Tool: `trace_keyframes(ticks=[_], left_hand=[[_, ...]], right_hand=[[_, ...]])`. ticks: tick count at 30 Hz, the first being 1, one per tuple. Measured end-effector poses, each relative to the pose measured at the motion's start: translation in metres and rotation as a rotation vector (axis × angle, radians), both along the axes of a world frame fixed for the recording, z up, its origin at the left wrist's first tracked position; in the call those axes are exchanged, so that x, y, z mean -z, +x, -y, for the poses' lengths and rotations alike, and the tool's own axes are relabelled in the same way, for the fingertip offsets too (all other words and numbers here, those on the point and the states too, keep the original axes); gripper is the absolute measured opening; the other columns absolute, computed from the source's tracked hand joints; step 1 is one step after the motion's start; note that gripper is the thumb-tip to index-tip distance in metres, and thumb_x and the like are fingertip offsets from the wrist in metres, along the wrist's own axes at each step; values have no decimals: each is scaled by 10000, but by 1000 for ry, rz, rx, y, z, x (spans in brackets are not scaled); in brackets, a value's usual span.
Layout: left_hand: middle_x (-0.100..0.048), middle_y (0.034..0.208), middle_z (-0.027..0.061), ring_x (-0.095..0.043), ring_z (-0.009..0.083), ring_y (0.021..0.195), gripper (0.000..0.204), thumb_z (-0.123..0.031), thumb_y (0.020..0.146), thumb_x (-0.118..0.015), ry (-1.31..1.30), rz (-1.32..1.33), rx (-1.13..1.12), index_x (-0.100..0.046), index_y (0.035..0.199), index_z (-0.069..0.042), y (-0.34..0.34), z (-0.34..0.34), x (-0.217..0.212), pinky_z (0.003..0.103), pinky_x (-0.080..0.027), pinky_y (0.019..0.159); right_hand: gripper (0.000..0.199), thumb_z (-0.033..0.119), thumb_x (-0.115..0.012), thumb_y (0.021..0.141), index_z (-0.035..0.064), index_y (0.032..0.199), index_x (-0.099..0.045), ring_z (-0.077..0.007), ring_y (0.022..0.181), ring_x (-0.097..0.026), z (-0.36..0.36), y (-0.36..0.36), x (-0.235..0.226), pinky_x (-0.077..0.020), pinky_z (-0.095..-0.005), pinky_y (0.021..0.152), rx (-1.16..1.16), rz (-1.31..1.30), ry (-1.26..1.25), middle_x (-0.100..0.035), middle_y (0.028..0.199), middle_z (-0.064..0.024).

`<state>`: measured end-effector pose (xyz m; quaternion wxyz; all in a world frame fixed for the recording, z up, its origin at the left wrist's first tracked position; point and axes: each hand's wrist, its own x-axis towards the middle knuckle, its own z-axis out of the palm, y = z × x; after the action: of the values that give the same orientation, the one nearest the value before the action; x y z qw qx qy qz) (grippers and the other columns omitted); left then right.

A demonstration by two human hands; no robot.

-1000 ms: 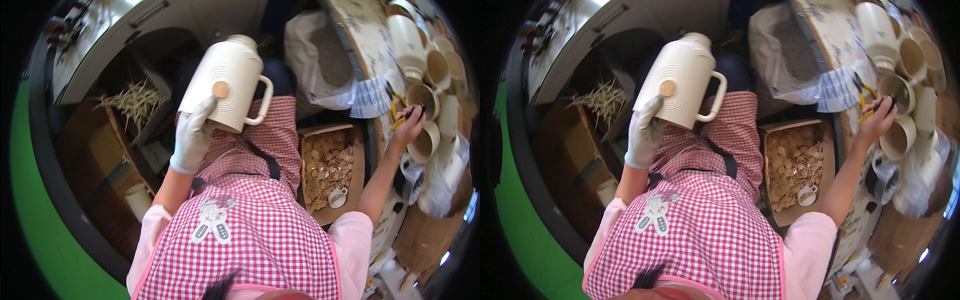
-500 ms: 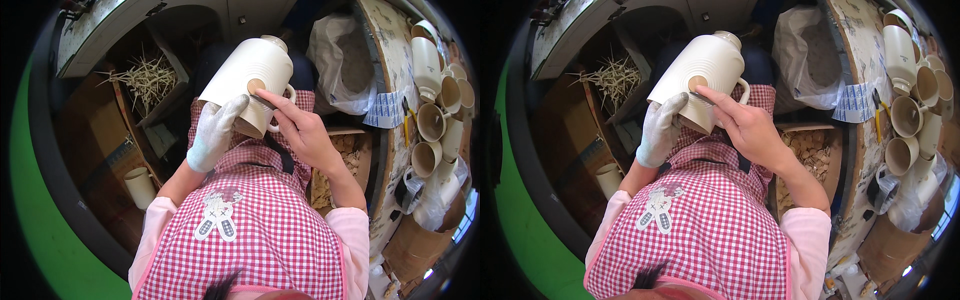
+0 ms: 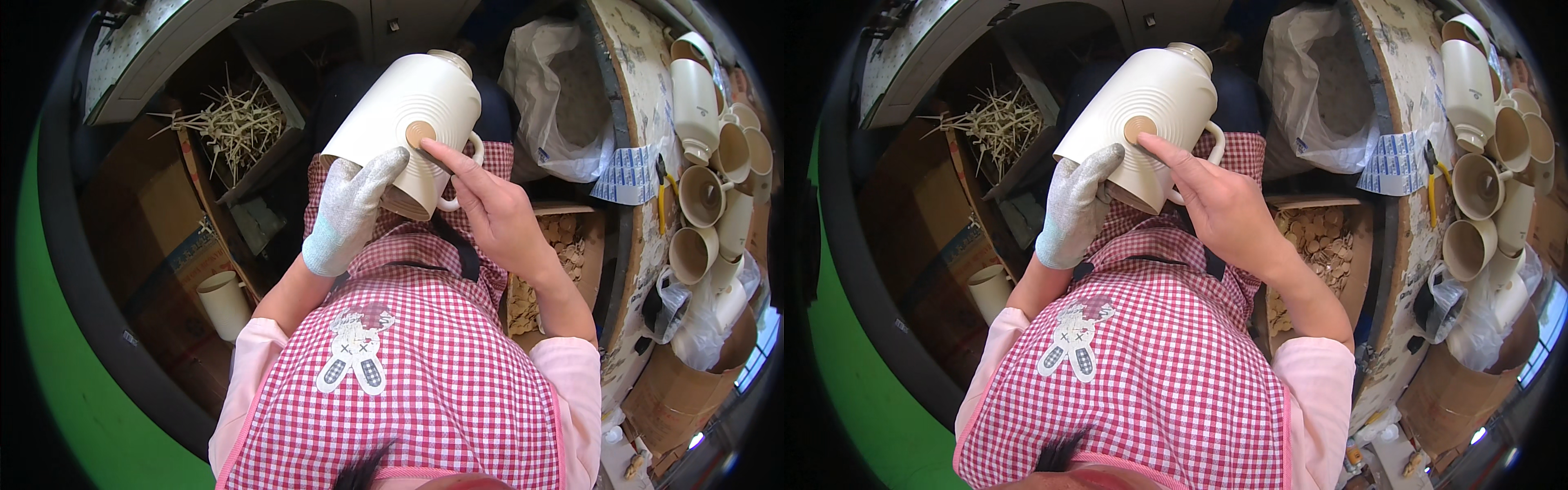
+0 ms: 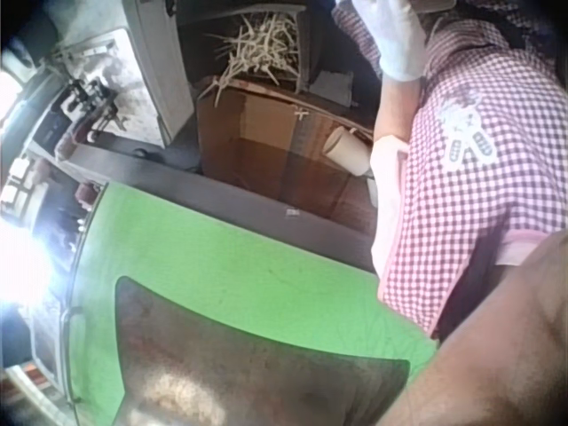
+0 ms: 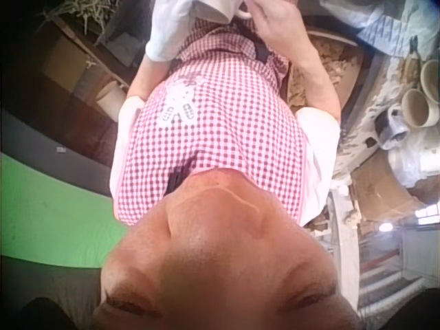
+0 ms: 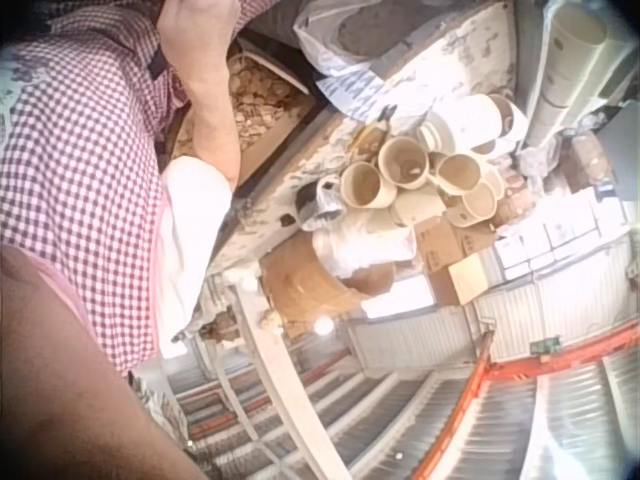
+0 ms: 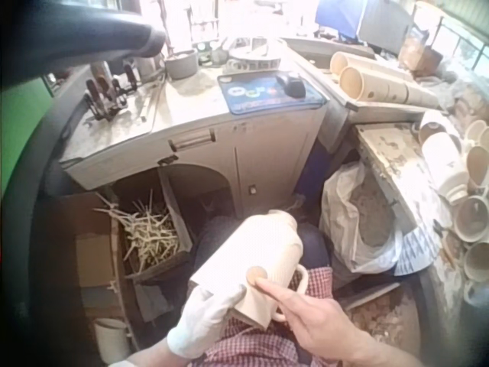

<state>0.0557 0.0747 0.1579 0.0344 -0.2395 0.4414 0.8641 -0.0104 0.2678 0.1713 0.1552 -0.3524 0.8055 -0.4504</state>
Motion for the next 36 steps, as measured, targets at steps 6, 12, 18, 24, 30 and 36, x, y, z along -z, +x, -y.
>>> trace_keyframes(ticks=[6, 12, 18, 24, 30, 36], left_hand=[[-648, 1291, 136, -683, 201, 1123, 455, -152, 1035, -596, -26, 22, 21, -491, 1441, 23, -5, -5, -7, 308, -576, 926], [-674, 1247, 117, -667, 158, 1083, 399, -173, 1051, -577, -404, -54, 18, -563, 1374, 61, -12, -23, -8, 280, -552, 890], [-697, 1188, 142, -710, 180, 977, 383, -191, 1064, -570, -414, -142, 37, -595, 1306, 104, -7, -18, -3, 288, -586, 784], [-716, 1165, 113, -670, 172, 1070, 422, -217, 965, -758, -118, -177, 12, -655, 1272, 53, 19, 13, -10, 338, -537, 946], [-734, 1109, 129, -688, 188, 1018, 526, -281, 867, -864, -141, -158, -1, -679, 1229, 53, 25, 12, -3, 334, -540, 929], [-707, 1203, 81, -656, 179, 1077, 518, -317, 962, -756, -210, -239, 23, -629, 1298, 56, 11, 52, 17, 327, -506, 982]], right_hand=[[688, -47, -624, 876, 205, 1510, -543, -265, 630, -659, 6, 12, -14, -553, -362, 577, 85, -346, 365, -631, 814, -107], [792, -12, -689, 815, 250, 1538, -502, -247, 560, -630, 12, 17, -21, -540, -358, 533, 116, -582, 589, -581, 724, -101], [552, 53, -627, 957, 212, 1482, -565, -231, 752, -695, 2, 5, -17, -571, -347, 688, 110, -321, 305, -721, 1003, -139], [565, 436, -753, 955, 34, 1321, -599, 5, 643, -456, -39, -45, -13, -357, -163, 538, 651, 372, -614, -622, 936, 8], [655, 507, -793, 899, 4, 1279, -613, 11, 658, -482, -32, -63, -2, -351, -171, 522, 473, 585, -515, -628, 915, 20], [662, 488, -825, 875, 24, 1299, -616, 24, 610, -461, 7, -64, -19, -324, -144, 517, 537, 417, -591, -618, 871, 60]])
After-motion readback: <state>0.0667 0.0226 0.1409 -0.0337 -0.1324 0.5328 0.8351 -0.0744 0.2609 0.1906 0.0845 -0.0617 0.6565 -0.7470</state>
